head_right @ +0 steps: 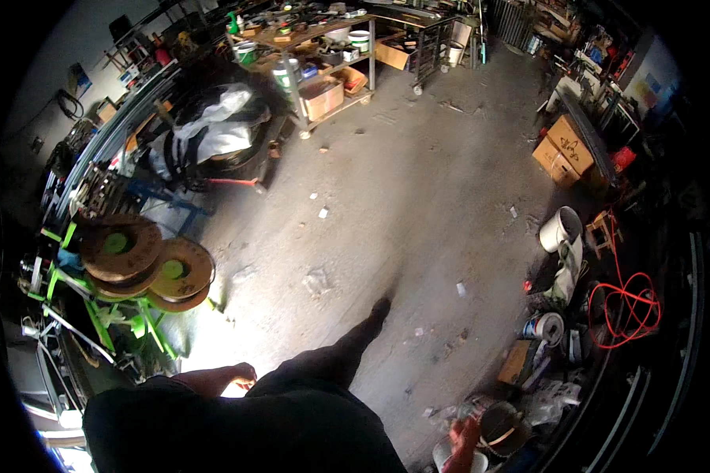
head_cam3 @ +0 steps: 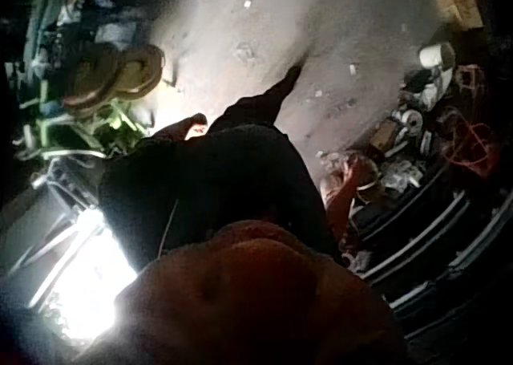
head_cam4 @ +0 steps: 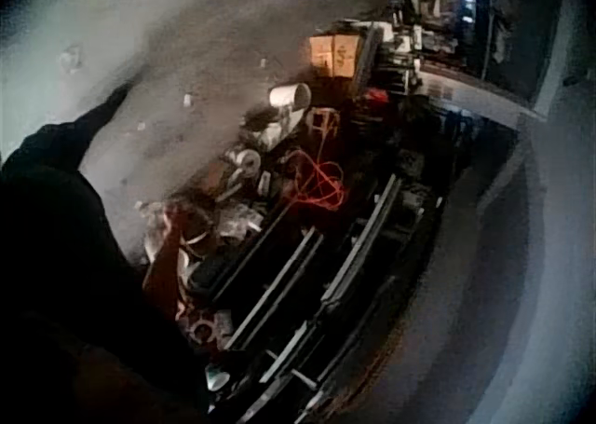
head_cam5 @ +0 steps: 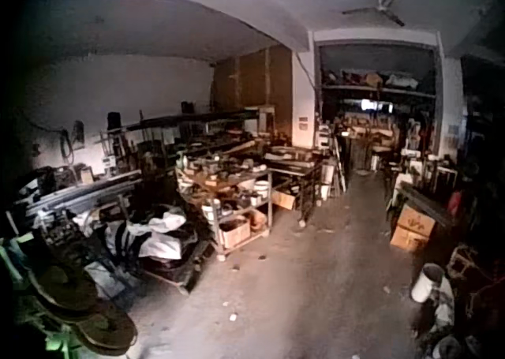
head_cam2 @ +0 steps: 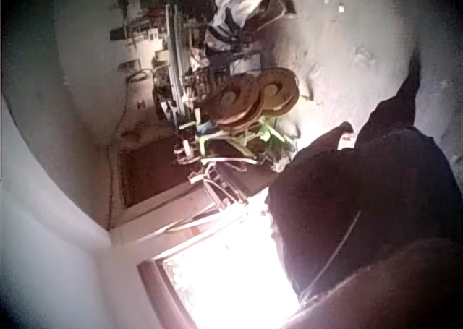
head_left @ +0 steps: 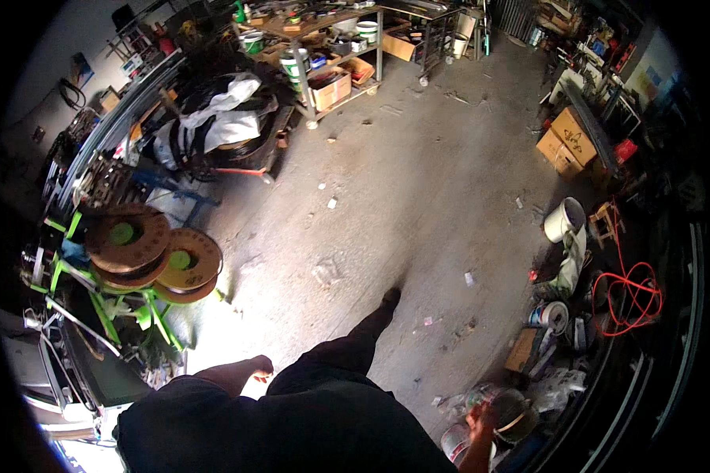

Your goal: The person walks through a workshop to a bucket of metal profiles, picks up a profile and a caliper, sits on a small stool, and uses the caliper to measure the dimensions of the metal profile near a miter saw before walking back to a workbench.

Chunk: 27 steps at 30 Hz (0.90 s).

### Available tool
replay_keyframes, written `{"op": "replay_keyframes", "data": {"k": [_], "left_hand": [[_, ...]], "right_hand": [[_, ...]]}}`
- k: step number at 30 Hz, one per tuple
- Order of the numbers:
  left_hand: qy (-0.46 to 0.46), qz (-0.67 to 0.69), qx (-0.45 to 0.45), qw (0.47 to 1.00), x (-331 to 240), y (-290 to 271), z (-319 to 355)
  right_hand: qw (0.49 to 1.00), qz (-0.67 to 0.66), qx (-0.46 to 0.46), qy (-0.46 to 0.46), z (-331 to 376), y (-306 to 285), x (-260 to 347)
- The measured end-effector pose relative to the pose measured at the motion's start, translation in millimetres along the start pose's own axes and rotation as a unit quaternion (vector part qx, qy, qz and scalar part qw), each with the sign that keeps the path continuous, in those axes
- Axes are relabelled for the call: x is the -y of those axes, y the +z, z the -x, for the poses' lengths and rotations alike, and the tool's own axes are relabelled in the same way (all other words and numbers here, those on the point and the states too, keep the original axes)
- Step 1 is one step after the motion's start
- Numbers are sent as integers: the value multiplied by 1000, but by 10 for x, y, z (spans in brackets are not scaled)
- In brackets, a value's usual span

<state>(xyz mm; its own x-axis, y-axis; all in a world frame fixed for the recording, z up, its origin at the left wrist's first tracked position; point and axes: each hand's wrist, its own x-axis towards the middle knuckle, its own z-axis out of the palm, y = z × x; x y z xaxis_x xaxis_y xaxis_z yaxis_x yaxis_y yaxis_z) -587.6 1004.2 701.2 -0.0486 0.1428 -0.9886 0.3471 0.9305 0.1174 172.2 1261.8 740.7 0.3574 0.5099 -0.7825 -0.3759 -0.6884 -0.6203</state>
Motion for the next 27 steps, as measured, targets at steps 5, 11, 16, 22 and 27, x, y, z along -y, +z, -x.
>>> {"op": "replay_keyframes", "data": {"k": [5, 11, 16, 22, 27], "left_hand": [[200, -517, 0, 833, -2002, -1514, -1018], [309, -147, -369, 864, -6261, -2714, -1334], [402, 95, -191, 891, -9658, -2606, -344], [532, -204, -203, 796, -11694, -2404, 886], [477, -233, -50, 846, -12629, -3116, 1174]], "right_hand": [[978, 115, 133, -110, -676, 2063, 1809], [930, 277, 230, -73, -742, 3645, 2756], [894, 407, 186, -30, -1646, 3752, 3301], [881, 444, 162, 2, -3068, 4360, 4645], [864, 428, 251, -89, -4435, 5580, 6487]]}}
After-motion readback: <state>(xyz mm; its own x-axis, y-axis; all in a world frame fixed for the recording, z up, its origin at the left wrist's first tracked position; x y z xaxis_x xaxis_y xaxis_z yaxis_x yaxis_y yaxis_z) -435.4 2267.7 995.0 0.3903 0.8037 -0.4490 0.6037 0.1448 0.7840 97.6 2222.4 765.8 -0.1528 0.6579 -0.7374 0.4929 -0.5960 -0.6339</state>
